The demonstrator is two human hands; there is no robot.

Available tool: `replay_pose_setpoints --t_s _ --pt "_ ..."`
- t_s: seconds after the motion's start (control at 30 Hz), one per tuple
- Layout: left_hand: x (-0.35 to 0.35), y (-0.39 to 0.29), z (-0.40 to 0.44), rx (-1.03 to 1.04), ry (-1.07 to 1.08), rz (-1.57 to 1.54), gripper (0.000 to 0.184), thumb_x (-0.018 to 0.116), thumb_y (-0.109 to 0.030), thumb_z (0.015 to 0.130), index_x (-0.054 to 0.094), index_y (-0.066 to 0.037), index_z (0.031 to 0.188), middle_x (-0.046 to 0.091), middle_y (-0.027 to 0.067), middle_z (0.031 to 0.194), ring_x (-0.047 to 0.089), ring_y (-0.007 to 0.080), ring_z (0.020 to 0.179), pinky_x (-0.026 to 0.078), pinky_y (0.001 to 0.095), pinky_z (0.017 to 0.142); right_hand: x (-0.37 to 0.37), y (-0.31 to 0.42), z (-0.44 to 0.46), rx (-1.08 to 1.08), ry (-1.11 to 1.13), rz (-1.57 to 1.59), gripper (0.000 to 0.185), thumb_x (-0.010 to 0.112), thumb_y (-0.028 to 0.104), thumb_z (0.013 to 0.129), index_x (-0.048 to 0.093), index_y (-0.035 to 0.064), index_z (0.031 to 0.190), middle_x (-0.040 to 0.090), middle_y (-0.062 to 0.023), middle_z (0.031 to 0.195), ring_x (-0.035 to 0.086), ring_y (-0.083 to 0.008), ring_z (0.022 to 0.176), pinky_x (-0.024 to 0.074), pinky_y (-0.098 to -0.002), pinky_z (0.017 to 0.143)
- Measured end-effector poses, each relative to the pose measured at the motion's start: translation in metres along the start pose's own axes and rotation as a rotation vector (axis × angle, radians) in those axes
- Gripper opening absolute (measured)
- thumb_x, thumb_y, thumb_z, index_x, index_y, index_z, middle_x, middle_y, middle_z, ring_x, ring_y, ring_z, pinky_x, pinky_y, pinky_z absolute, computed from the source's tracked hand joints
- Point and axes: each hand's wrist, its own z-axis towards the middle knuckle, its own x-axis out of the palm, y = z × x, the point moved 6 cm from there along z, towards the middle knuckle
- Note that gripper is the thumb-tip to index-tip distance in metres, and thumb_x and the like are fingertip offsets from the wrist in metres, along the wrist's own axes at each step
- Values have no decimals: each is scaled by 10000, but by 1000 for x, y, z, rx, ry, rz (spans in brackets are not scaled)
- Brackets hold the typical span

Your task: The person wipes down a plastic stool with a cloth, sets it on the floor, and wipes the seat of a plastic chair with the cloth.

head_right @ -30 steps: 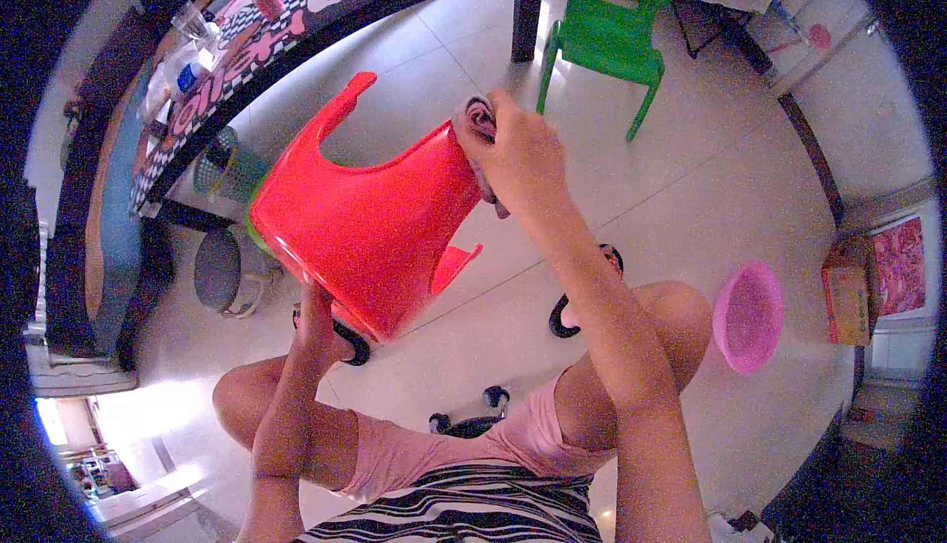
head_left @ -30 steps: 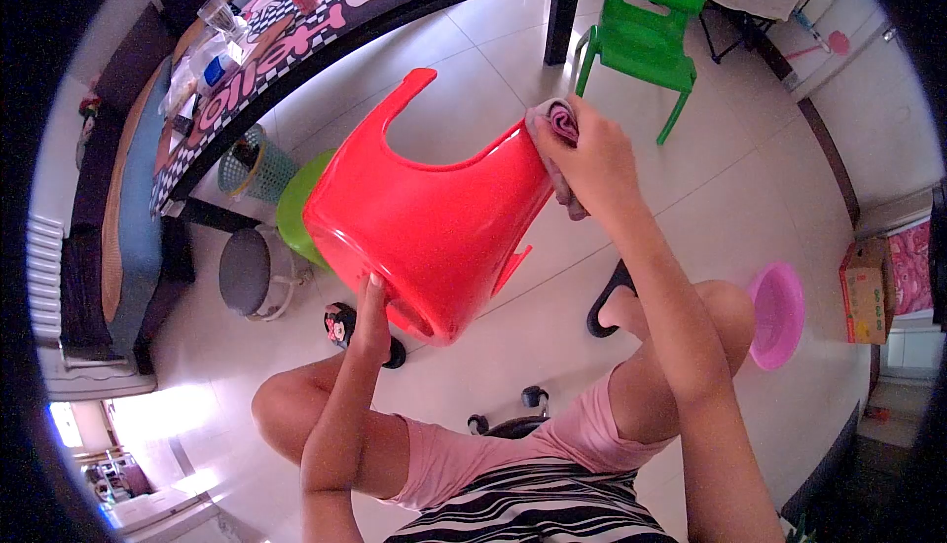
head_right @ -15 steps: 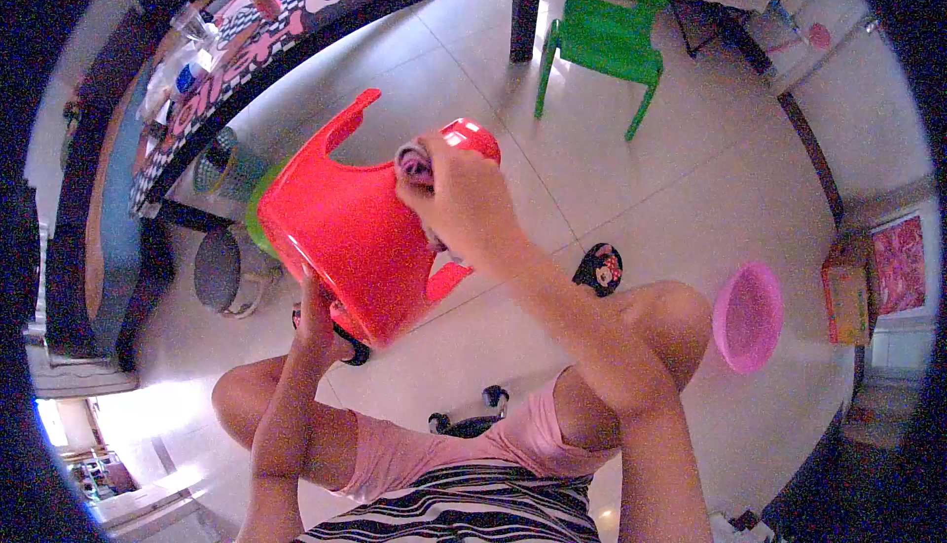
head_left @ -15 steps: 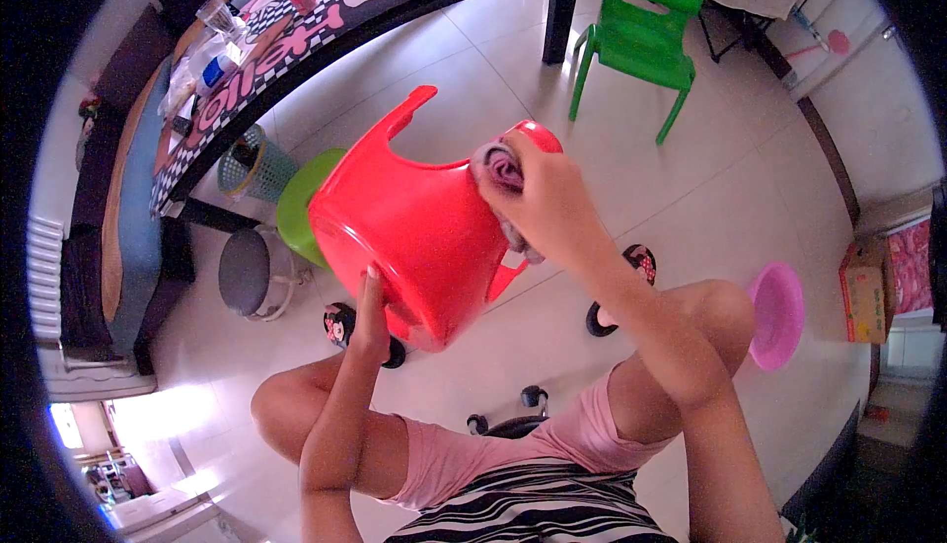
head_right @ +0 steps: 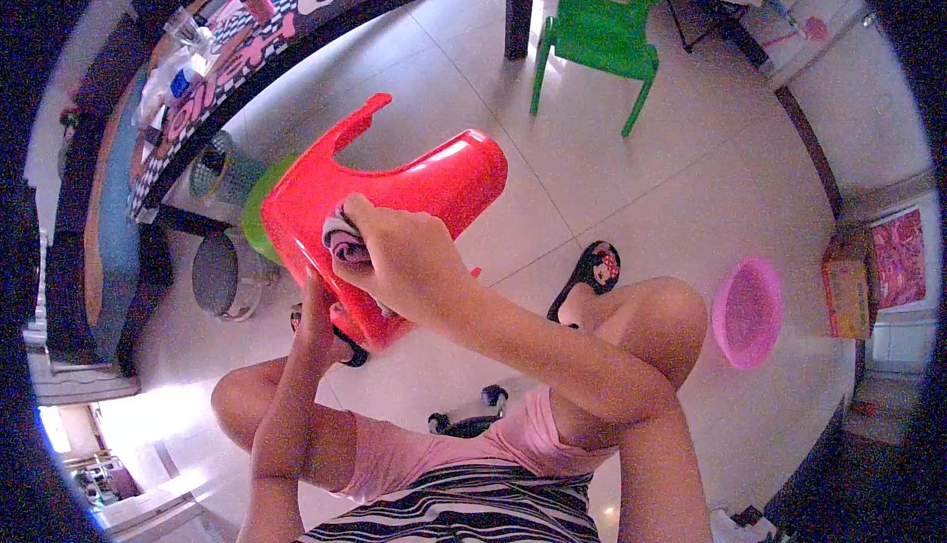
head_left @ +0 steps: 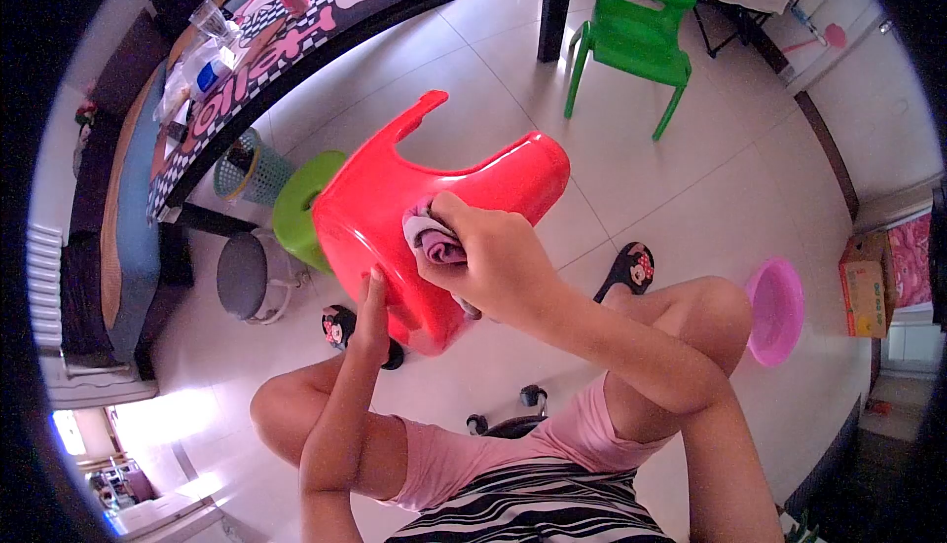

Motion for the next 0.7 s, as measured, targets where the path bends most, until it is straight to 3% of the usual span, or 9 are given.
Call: replay_pose_setpoints --t_s 0.23,0.53,0.7 --pt "2 0 0 -13 2 0 749 452 -642 890 382 -92 1393 472 150 1377 495 331 1234 395 526 1043 -5 2 1 -14 15 -85 294 715 215 763 557 61 957 645 -163 757 654 -348 716 516 -412 615" --pt "13 -12 -5 11 15 -35 787 480 -661 860 366 -104 1405 458 144 1390 485 331 1243 387 522 1051 -22 -10 10 20 -98 -142 311 653 299 850 610 18 975 654 -187 758 666 -341 712 535 -396 631" --pt "14 -21 -11 25 8 -100 810 496 -671 844 357 -111 1412 451 141 1397 479 331 1249 382 520 1055 -43 -35 18 62 -184 -233 330 651 334 846 619 43 998 663 -187 769 671 -350 723 544 -427 641"
